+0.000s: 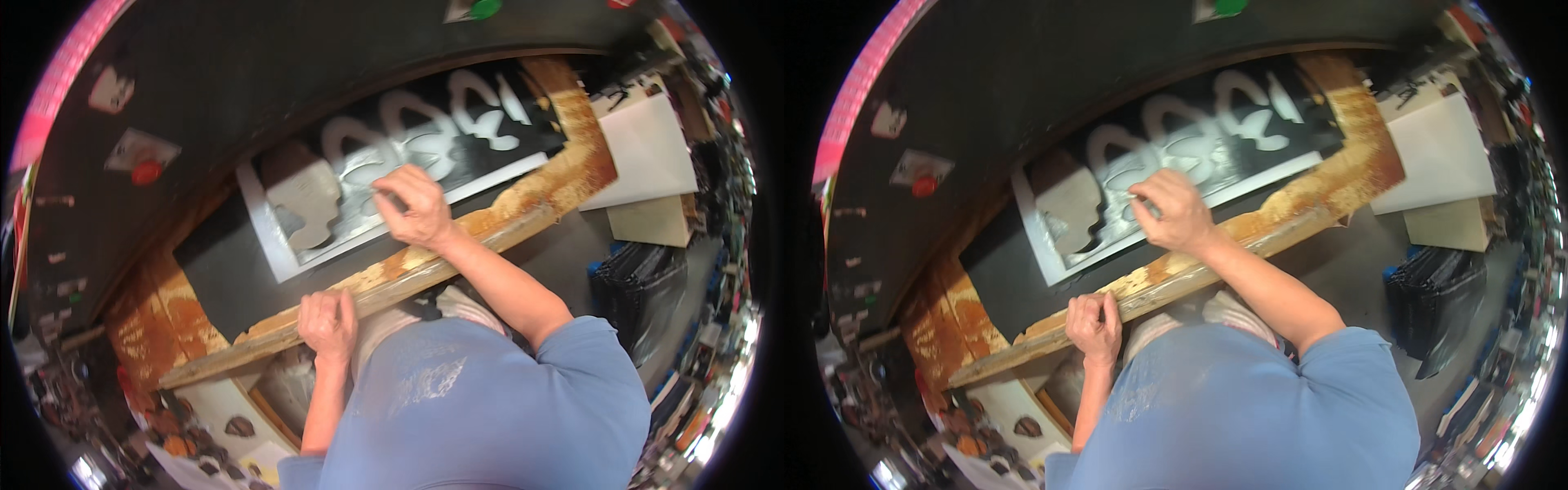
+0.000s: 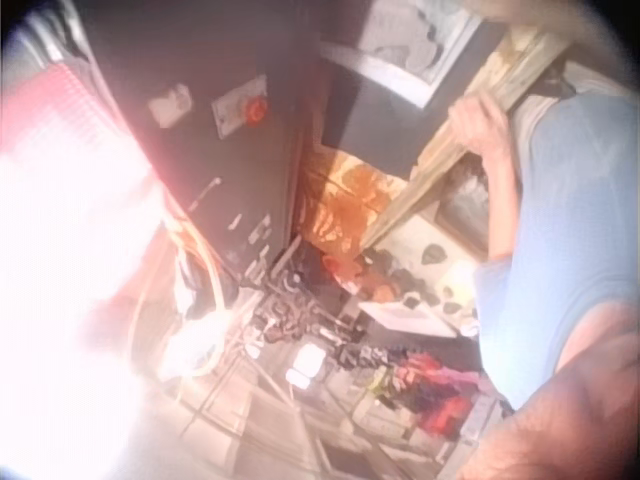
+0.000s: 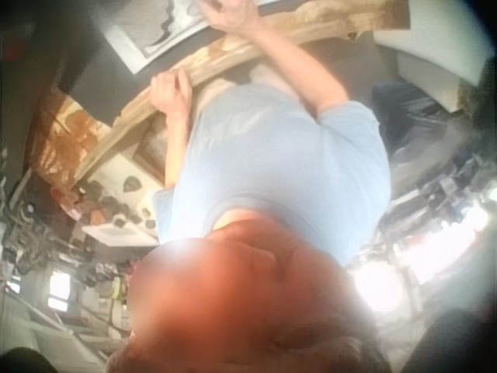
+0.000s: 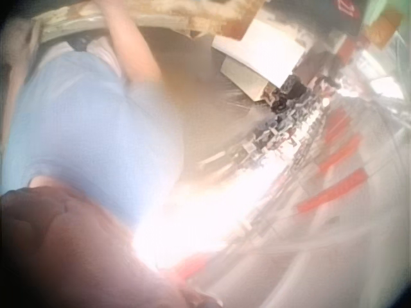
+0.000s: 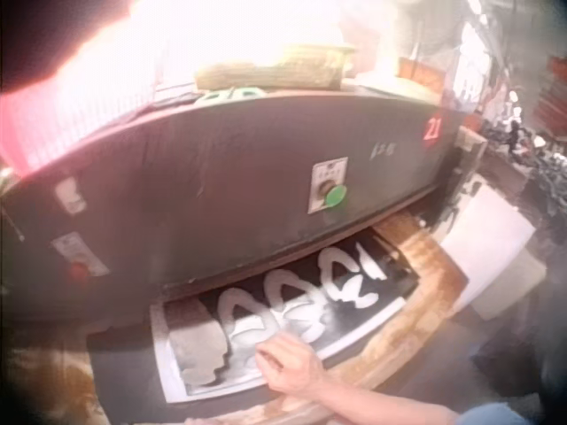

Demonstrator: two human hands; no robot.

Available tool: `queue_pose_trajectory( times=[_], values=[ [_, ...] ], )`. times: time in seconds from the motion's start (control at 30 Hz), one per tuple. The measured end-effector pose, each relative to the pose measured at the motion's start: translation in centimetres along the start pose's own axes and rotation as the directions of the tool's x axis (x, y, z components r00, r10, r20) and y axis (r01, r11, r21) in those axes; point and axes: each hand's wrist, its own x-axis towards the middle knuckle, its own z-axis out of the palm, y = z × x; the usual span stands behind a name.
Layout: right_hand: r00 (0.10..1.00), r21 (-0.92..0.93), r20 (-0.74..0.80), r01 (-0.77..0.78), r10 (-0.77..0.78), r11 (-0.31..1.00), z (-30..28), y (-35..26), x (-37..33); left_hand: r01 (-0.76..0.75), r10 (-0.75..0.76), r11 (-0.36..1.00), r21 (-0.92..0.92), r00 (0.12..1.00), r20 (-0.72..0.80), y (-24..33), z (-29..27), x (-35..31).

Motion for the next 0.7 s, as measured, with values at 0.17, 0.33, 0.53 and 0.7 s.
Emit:
queue_pose_trajectory(
  times=[0.17,0.33,0.53,0.7],
  values=[
    [0.999,0.128,-0.022,-0.026,0.029,0.991,-1.6,-0.9,0.0,-0.045,0.047,0.999,0.024,0.997,-0.058,0.0,-0.2,-0.1],
    [0.958,-0.157,-0.209,-0.233,0.198,0.96,-8.8,-0.9,-5.7,-0.045,0.045,0.999,0.007,0.992,-0.115,-1.5,0.6,-0.7],
    [0.988,-0.363,-0.156,-0.06,0.003,0.93,-9.0,2.0,-9.3,-0.049,0.052,0.998,0.028,0.993,-0.103,-3.2,1.0,-0.4],
    [0.99,-0.103,-0.138,-0.014,0.0,0.995,-8.8,2.0,-8.1,0.036,-0.026,0.992,0.12,0.996,-0.088,-0.4,3.6,1.5]
  ],
)
